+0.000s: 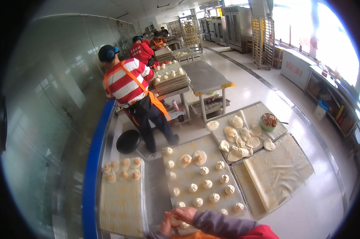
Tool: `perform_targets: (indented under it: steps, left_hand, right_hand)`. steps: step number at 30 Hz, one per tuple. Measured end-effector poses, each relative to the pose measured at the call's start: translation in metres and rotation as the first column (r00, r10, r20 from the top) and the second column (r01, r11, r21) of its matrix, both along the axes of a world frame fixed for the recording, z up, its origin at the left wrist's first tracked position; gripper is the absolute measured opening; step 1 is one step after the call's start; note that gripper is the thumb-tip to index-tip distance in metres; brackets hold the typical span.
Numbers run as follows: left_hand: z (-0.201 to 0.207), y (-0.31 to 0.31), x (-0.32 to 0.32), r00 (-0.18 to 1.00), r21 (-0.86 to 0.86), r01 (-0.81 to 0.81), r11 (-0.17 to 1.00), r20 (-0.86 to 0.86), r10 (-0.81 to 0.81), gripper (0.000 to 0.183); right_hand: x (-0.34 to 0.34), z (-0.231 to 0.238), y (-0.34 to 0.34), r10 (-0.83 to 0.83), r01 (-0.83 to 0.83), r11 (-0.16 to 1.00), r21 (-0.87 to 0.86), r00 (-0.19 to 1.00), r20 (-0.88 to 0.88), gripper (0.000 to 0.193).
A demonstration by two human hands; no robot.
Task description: The person places filling onto dough discs on a conveyor belt and then folds and pleats them into buns, arranging the finished buns on a tray. The person repeats this process continuously while other workers perform similar tasks nearby.
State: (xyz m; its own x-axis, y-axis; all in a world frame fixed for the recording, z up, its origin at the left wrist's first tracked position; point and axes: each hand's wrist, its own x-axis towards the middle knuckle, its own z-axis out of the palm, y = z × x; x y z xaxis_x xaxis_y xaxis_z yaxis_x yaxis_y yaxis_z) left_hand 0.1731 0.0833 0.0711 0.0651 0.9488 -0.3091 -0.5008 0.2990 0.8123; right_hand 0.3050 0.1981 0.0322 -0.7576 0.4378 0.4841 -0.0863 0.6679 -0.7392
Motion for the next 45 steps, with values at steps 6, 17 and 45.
perform_targets:
  steps: [6, 17, 45]
  left_hand:
    - [-0.030, 0.013, 0.009, 0.978, -0.113, -0.127, 0.985, 0.149, 0.144, 0.052]
    - [-0.027, 0.009, 0.019, 0.840, -0.141, -0.318, 0.937, -0.501, 0.209, 0.053]
    - [-0.077, -0.006, -0.069, 0.912, -0.238, -0.333, 0.912, 0.166, 0.376, 0.049]
  right_hand:
    - [0.018, -0.017, 0.007, -0.018, 0.021, 0.997, -0.075, 0.999, 0.044, 0.010]
    - [0.026, -0.011, 0.002, -0.133, 0.169, 0.959, -0.226, 0.977, 0.168, 0.009]
    - [-0.087, 0.017, -0.043, -0.242, 0.286, 0.953, -0.099, 0.916, 0.321, 0.007]
